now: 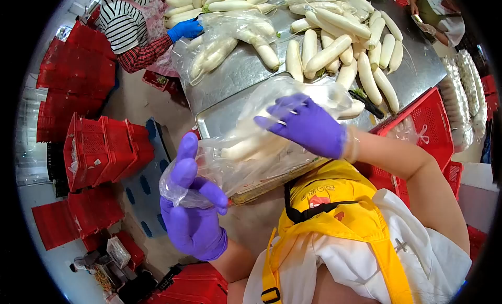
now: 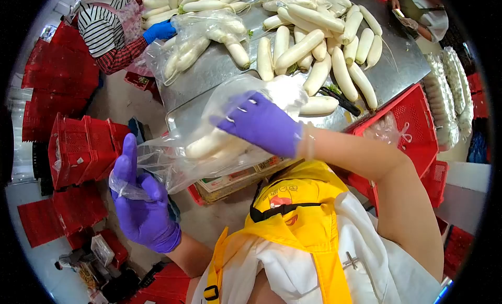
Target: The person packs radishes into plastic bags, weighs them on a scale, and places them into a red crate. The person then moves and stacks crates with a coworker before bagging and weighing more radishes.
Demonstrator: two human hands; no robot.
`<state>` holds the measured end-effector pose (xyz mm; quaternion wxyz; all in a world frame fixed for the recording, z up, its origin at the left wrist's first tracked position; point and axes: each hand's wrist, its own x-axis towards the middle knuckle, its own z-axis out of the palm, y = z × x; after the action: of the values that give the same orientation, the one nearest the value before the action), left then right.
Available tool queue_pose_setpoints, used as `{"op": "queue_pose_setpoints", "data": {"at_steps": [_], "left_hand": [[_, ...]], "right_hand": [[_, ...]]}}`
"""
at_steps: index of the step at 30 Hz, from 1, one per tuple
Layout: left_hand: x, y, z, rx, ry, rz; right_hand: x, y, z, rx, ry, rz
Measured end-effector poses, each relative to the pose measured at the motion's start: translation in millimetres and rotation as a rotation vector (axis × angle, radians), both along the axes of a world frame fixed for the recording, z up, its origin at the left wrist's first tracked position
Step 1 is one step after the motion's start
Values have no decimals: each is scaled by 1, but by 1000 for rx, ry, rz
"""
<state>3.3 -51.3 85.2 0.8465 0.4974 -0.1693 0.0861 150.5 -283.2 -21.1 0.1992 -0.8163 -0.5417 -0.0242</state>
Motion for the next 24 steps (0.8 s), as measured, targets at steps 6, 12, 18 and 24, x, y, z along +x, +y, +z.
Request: {"op": "queue_pose_setpoints", "data": {"at_steps": [6,12,18,24], "left_hand": [[-14,-12,12,-23,65,75],[-1,-28,25,112,101,236],[25,-34,59,587,193,291],[28,-70,71,782,162,572]], "right_hand": [[-5,-81,65,-126,-398,-844],[-24,-118,114,286,982,-648],[6,-3,118,976,1038,328],[0,25,114,934,292,378]]}}
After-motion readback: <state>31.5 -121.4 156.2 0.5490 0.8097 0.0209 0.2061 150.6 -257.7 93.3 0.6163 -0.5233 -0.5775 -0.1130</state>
